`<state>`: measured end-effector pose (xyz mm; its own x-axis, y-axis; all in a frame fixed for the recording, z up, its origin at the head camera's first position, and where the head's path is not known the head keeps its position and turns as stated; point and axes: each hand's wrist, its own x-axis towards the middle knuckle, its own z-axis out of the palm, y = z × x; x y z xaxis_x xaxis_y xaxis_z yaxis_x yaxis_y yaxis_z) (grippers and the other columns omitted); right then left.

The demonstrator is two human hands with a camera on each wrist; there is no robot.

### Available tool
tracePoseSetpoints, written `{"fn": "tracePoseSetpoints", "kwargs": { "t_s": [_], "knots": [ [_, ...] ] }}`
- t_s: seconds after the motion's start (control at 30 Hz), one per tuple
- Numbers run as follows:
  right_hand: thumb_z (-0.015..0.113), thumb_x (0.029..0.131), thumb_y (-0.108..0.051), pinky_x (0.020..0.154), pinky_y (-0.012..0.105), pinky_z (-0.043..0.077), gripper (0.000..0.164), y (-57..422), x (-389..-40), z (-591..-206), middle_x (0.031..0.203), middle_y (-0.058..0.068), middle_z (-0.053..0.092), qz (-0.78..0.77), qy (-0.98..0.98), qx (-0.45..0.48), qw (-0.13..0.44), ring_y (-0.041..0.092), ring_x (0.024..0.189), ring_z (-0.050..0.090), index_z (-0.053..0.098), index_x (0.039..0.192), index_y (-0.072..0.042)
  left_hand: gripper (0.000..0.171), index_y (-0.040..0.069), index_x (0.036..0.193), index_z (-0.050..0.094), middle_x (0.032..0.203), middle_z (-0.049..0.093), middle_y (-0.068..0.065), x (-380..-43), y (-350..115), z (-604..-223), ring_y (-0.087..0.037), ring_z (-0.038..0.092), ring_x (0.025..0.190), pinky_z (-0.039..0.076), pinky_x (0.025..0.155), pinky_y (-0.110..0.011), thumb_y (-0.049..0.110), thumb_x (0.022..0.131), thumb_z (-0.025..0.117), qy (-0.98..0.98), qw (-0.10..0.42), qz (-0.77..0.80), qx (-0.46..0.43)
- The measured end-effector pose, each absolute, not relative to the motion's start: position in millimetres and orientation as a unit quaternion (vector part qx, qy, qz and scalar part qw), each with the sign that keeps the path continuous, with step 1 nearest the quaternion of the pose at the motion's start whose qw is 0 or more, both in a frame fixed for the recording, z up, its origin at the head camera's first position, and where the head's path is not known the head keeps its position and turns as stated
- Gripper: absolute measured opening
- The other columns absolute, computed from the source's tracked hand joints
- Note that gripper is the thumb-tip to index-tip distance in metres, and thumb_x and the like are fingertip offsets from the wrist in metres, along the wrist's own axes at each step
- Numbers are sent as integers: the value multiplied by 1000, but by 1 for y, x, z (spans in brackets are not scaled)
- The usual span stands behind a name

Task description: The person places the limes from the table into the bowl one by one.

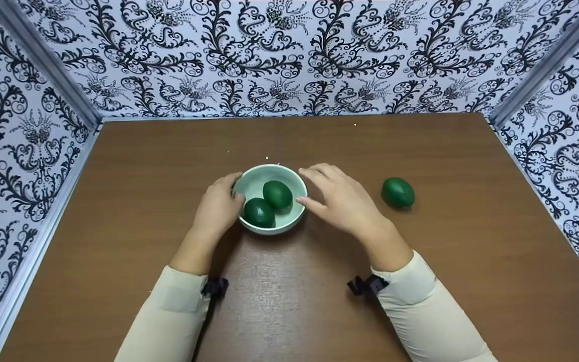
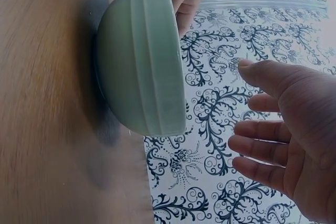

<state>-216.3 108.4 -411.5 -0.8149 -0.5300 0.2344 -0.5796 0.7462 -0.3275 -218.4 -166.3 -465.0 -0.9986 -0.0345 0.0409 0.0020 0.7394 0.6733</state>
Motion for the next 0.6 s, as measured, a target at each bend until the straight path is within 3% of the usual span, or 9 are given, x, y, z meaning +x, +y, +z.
{"fn": "tracePoseSetpoints", "kwargs": {
  "t_s": [0.6],
  "knots": [
    [70, 97, -46, 110, 50, 50, 62, 113, -219, -410, 142, 8, 61, 200, -934, 289, 61, 29, 135, 56, 57, 149, -15, 54, 3, 146, 58, 145, 61, -22, -219, -166, -465, -38, 59, 134, 46, 113, -52, 6, 92, 57, -930, 27, -366, 7]
  ]
}}
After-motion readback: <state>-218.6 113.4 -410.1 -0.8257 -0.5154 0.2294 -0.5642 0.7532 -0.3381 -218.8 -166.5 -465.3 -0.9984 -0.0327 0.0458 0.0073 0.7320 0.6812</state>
